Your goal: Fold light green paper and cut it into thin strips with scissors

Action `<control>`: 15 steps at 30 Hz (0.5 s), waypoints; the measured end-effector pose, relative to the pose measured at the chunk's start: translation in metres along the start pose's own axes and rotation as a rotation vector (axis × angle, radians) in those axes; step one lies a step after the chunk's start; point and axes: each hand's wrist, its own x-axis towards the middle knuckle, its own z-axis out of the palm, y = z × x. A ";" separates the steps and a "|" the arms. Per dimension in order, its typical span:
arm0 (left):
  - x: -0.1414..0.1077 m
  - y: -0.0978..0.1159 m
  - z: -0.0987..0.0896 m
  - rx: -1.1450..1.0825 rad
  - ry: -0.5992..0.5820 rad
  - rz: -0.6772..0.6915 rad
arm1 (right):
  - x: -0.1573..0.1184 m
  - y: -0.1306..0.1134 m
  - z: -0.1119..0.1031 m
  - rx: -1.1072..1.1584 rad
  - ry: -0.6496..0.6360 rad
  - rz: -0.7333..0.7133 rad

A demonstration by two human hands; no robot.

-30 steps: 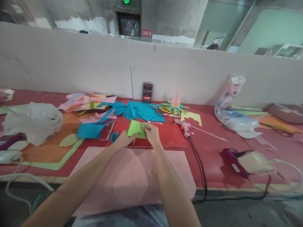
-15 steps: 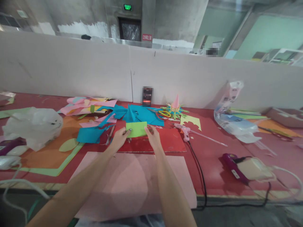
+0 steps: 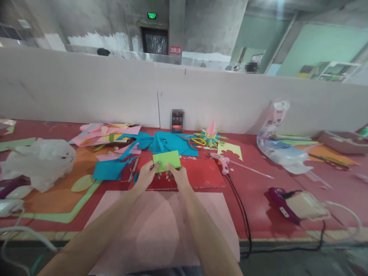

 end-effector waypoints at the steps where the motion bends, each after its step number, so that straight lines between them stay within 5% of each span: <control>1: 0.000 0.000 0.001 -0.001 0.002 0.003 | 0.001 0.000 -0.001 -0.017 0.019 -0.010; 15: 0.008 -0.009 -0.002 -0.054 0.041 0.000 | 0.003 0.002 -0.008 0.020 -0.005 -0.088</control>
